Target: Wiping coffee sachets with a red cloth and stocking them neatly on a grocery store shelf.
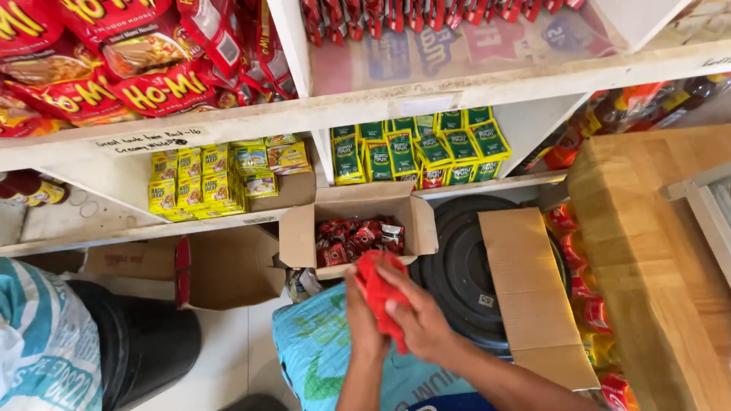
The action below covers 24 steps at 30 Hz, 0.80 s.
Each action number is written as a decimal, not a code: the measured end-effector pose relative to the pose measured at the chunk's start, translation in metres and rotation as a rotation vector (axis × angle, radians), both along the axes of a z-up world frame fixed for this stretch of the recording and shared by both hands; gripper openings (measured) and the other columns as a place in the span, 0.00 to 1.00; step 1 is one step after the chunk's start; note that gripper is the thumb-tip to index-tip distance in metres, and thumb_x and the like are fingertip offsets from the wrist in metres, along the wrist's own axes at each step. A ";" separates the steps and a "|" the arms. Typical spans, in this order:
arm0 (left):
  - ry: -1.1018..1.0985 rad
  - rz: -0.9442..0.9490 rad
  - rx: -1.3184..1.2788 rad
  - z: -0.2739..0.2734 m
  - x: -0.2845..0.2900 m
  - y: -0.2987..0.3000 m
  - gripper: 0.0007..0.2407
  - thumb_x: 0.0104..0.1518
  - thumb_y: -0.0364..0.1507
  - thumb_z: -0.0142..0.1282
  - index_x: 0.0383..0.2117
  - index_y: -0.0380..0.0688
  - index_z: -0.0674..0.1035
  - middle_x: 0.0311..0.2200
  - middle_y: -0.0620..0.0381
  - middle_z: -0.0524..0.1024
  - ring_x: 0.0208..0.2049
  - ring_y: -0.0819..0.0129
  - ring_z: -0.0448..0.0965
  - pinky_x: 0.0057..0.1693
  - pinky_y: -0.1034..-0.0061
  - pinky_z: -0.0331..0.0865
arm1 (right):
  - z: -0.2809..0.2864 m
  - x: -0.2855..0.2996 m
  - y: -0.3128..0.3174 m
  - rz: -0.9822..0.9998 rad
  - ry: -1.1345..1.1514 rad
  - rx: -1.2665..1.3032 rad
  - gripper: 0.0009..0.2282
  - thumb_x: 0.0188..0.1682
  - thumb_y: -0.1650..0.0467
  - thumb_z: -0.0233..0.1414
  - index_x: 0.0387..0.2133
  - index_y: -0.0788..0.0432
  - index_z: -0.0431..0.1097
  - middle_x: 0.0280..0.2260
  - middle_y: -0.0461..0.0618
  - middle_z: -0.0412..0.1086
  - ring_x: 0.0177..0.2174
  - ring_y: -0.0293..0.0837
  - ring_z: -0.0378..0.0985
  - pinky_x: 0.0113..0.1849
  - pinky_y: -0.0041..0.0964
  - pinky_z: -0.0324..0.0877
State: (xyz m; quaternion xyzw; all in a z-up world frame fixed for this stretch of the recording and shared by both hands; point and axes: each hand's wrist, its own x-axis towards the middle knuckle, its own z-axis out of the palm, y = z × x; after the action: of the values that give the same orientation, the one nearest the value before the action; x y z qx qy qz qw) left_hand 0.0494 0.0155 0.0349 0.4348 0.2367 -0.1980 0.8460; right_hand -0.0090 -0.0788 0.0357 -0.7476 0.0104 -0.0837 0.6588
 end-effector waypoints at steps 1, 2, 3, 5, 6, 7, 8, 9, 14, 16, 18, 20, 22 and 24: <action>0.029 -0.081 -0.026 -0.007 -0.011 -0.003 0.22 0.65 0.44 0.38 0.53 0.40 0.75 0.38 0.49 0.73 0.35 0.65 0.68 0.42 0.71 0.64 | -0.001 0.000 -0.002 -0.066 0.087 0.019 0.23 0.51 0.71 0.44 0.63 0.61 0.61 0.58 0.55 0.70 0.52 0.44 0.73 0.53 0.35 0.65; 0.032 -0.085 -0.021 -0.018 -0.015 -0.002 0.22 0.65 0.44 0.38 0.53 0.40 0.75 0.38 0.49 0.73 0.35 0.65 0.68 0.42 0.71 0.64 | 0.007 -0.002 0.000 -0.070 0.089 0.025 0.23 0.51 0.71 0.44 0.63 0.61 0.61 0.58 0.55 0.70 0.52 0.44 0.73 0.53 0.35 0.65; -0.089 -0.082 0.058 -0.029 -0.014 -0.003 0.17 0.64 0.36 0.42 0.52 0.39 0.76 0.40 0.50 0.76 0.37 0.66 0.71 0.44 0.72 0.67 | 0.015 0.000 0.002 -0.038 -0.008 -0.035 0.22 0.52 0.71 0.45 0.62 0.65 0.61 0.61 0.58 0.65 0.58 0.50 0.67 0.57 0.39 0.62; -0.212 -0.083 0.134 -0.044 -0.007 0.001 0.13 0.62 0.29 0.47 0.51 0.39 0.77 0.42 0.50 0.78 0.39 0.67 0.75 0.46 0.74 0.69 | 0.026 -0.003 0.004 -0.012 -0.105 -0.098 0.22 0.53 0.72 0.45 0.61 0.68 0.60 0.65 0.62 0.60 0.64 0.55 0.61 0.61 0.43 0.58; -0.288 -0.100 0.297 -0.049 0.000 0.006 0.12 0.58 0.26 0.50 0.48 0.42 0.79 0.42 0.55 0.82 0.39 0.69 0.78 0.47 0.75 0.72 | 0.029 -0.008 0.006 0.015 -0.173 -0.251 0.20 0.49 0.74 0.51 0.57 0.66 0.65 0.63 0.62 0.59 0.61 0.58 0.62 0.59 0.48 0.60; -0.357 -0.108 0.462 -0.055 0.005 0.012 0.12 0.55 0.23 0.54 0.45 0.45 0.81 0.43 0.59 0.86 0.40 0.70 0.82 0.49 0.76 0.74 | 0.031 -0.015 0.007 0.052 -0.238 -0.404 0.19 0.45 0.76 0.56 0.52 0.64 0.71 0.62 0.63 0.59 0.59 0.62 0.63 0.57 0.53 0.63; -0.352 -0.105 0.459 -0.043 0.007 0.012 0.12 0.55 0.23 0.54 0.45 0.45 0.81 0.43 0.59 0.86 0.40 0.70 0.82 0.49 0.76 0.74 | 0.033 -0.021 0.003 0.058 -0.235 -0.406 0.19 0.45 0.76 0.56 0.52 0.64 0.71 0.62 0.63 0.59 0.59 0.62 0.63 0.57 0.53 0.63; -0.190 -0.044 0.253 -0.031 0.011 0.014 0.15 0.62 0.31 0.44 0.45 0.36 0.82 0.43 0.51 0.84 0.41 0.65 0.81 0.51 0.74 0.72 | 0.034 -0.024 0.000 0.076 -0.216 -0.440 0.18 0.43 0.75 0.59 0.49 0.64 0.73 0.59 0.61 0.61 0.55 0.59 0.66 0.53 0.49 0.66; -0.073 -0.014 0.031 -0.021 0.001 0.017 0.22 0.70 0.40 0.30 0.49 0.34 0.74 0.44 0.37 0.82 0.31 0.61 0.75 0.39 0.70 0.70 | 0.023 -0.033 -0.023 0.023 -0.084 -0.385 0.17 0.43 0.74 0.56 0.48 0.57 0.75 0.55 0.50 0.67 0.54 0.51 0.69 0.51 0.42 0.68; -0.176 -0.053 0.352 -0.024 -0.005 0.015 0.20 0.70 0.42 0.32 0.38 0.37 0.75 0.31 0.50 0.75 0.30 0.67 0.70 0.43 0.72 0.69 | 0.030 -0.031 -0.020 -0.131 -0.093 -0.343 0.17 0.43 0.76 0.55 0.47 0.65 0.74 0.57 0.59 0.63 0.54 0.54 0.69 0.53 0.42 0.68; -0.310 -0.053 0.409 -0.033 -0.009 0.013 0.18 0.71 0.40 0.33 0.36 0.39 0.72 0.29 0.54 0.71 0.29 0.70 0.66 0.40 0.73 0.66 | 0.031 -0.027 -0.010 -0.058 -0.122 -0.406 0.18 0.42 0.76 0.56 0.48 0.64 0.73 0.57 0.60 0.61 0.57 0.58 0.65 0.54 0.46 0.66; -0.454 -0.056 0.463 -0.032 -0.011 0.012 0.15 0.72 0.39 0.34 0.33 0.42 0.69 0.27 0.58 0.67 0.27 0.73 0.63 0.36 0.74 0.63 | 0.027 -0.024 -0.005 0.008 -0.158 -0.470 0.20 0.41 0.76 0.58 0.50 0.64 0.73 0.57 0.60 0.60 0.60 0.62 0.61 0.55 0.49 0.64; -0.538 -0.098 0.526 -0.021 -0.014 0.012 0.14 0.71 0.36 0.32 0.39 0.40 0.72 0.35 0.54 0.78 0.30 0.72 0.73 0.40 0.75 0.71 | 0.022 -0.022 -0.007 -0.086 -0.088 -0.489 0.19 0.40 0.76 0.58 0.48 0.63 0.74 0.56 0.59 0.62 0.50 0.54 0.71 0.50 0.41 0.70; -0.563 -0.148 0.603 -0.011 -0.023 0.012 0.13 0.71 0.35 0.34 0.38 0.40 0.73 0.30 0.55 0.76 0.27 0.72 0.71 0.36 0.74 0.69 | 0.031 -0.015 -0.011 -0.083 -0.048 -0.484 0.20 0.41 0.76 0.56 0.50 0.61 0.73 0.56 0.58 0.62 0.50 0.53 0.70 0.49 0.39 0.69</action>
State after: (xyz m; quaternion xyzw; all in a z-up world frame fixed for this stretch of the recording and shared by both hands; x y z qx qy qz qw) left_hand 0.0266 0.0277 0.0236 0.7161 0.0118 -0.0536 0.6958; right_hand -0.0242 -0.0899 0.0666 -0.8803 0.0054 -0.1284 0.4567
